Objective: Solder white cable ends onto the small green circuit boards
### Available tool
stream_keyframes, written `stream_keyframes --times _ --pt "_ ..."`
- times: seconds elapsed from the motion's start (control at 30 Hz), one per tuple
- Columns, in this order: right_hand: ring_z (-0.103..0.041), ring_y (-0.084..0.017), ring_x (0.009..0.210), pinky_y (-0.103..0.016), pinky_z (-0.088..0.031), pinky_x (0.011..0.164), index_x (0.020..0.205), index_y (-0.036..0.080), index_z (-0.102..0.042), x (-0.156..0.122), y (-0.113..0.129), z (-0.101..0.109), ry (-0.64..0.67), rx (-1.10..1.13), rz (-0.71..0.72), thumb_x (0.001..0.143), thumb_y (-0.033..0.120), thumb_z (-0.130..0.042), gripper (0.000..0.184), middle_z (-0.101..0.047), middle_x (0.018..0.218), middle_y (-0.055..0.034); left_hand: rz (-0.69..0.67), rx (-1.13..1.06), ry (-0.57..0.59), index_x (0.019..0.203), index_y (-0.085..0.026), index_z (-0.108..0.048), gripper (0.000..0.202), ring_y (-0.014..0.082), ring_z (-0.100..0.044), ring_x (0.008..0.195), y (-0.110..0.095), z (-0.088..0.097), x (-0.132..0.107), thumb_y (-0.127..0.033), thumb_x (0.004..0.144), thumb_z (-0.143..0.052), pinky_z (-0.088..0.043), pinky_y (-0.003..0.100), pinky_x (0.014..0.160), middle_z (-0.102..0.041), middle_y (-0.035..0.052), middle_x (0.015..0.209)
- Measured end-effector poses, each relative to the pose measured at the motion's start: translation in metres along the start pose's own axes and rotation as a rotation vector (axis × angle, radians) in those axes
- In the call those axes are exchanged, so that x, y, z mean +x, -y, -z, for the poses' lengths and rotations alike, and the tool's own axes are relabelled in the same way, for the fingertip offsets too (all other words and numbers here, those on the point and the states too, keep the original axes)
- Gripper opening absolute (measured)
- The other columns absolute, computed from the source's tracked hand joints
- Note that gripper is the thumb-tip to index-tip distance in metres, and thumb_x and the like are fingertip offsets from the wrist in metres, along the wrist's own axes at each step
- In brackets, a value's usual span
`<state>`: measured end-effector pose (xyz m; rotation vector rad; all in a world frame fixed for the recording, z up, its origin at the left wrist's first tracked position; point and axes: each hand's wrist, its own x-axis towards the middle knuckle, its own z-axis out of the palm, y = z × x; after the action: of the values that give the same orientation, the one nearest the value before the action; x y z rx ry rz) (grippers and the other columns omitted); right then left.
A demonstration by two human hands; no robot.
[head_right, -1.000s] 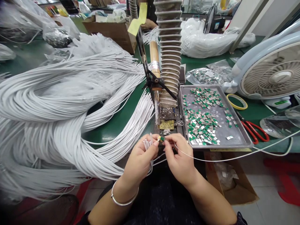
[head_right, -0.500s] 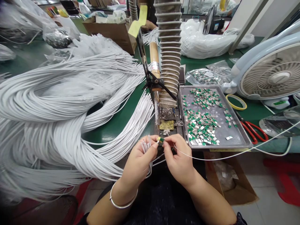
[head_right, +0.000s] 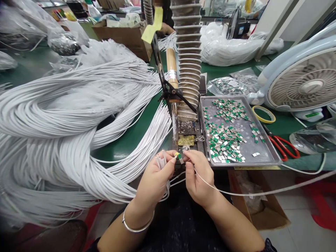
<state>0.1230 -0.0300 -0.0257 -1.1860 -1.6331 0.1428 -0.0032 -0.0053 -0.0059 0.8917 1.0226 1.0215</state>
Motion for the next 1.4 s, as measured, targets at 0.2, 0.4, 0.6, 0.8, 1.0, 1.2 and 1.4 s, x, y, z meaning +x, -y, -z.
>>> stream_keyframes --times 0.2,0.4,0.6,0.8,1.0,1.2,1.4 --pt "-0.067 -0.016 0.083 -0.029 -0.06 0.063 0.131 0.022 -0.045 -0.016 -0.002 -0.005 -0.134 0.075 0.01 0.09 0.009 -0.039 0.044 -0.065 0.103 -0.0089 0.021 -0.019 -0.053 0.065 -0.017 -0.047 0.014 0.0077 -0.049 0.066 -0.002 -0.005 0.004 -0.014 0.076 -0.057 -0.039 0.02 0.063 -0.058 0.0003 0.085" --pt "-0.069 -0.019 0.092 -0.034 -0.061 0.078 0.119 0.018 -0.054 -0.017 0.002 -0.007 -0.065 0.052 0.049 0.086 0.008 -0.047 0.035 -0.07 0.1 -0.0098 0.047 -0.075 -0.054 0.065 -0.017 -0.046 0.015 0.0078 -0.05 0.065 -0.006 -0.007 0.005 -0.015 0.074 -0.058 -0.042 0.021 0.065 -0.057 -0.0001 0.081" --pt "-0.068 -0.02 0.091 -0.036 -0.06 0.076 0.104 0.018 -0.06 -0.006 0.002 -0.003 -0.076 -0.036 0.072 0.085 0.006 -0.049 0.025 -0.07 0.095 -0.0093 0.029 -0.091 -0.066 0.064 -0.017 -0.046 0.016 0.0103 -0.054 0.077 -0.005 -0.009 0.005 -0.014 0.074 -0.059 -0.043 0.023 0.075 -0.057 0.0016 0.085" --pt "-0.068 -0.019 0.087 -0.036 -0.059 0.073 0.101 0.02 -0.062 0.0 0.0 -0.002 -0.102 -0.09 0.084 0.085 0.008 -0.05 0.023 -0.069 0.092 -0.0078 0.014 -0.069 -0.056 0.064 -0.018 -0.046 0.016 0.0103 -0.055 0.077 -0.006 -0.01 0.007 -0.015 0.074 -0.059 -0.043 0.023 0.075 -0.057 0.0013 0.084" --pt "-0.067 -0.019 0.089 -0.035 -0.058 0.076 0.101 0.019 -0.062 0.004 -0.001 -0.004 -0.113 -0.095 0.098 0.084 0.007 -0.051 0.024 -0.068 0.094 -0.0078 0.011 -0.048 -0.065 0.067 -0.017 -0.049 0.015 0.009 -0.051 0.068 -0.005 -0.008 0.007 -0.019 0.076 -0.061 -0.041 0.021 0.067 -0.054 -0.0008 0.075" --pt "-0.066 -0.019 0.088 -0.037 -0.058 0.074 0.102 0.021 -0.062 0.007 0.001 -0.004 -0.114 -0.09 0.111 0.085 0.007 -0.05 0.025 -0.066 0.094 -0.0081 0.047 -0.083 -0.073 0.066 -0.018 -0.048 0.02 0.0079 -0.048 0.06 -0.009 -0.009 0.006 -0.022 0.072 -0.067 -0.041 0.02 0.062 -0.049 -0.0041 0.063" --pt "-0.066 -0.019 0.089 -0.036 -0.058 0.075 0.101 0.02 -0.063 0.008 0.001 -0.005 -0.115 -0.067 0.115 0.085 0.006 -0.05 0.025 -0.067 0.094 -0.0079 0.029 -0.089 -0.07 0.064 -0.017 -0.046 0.02 0.0072 -0.049 0.063 -0.013 -0.01 0.005 -0.019 0.072 -0.064 -0.042 0.02 0.068 -0.052 -0.0017 0.073"
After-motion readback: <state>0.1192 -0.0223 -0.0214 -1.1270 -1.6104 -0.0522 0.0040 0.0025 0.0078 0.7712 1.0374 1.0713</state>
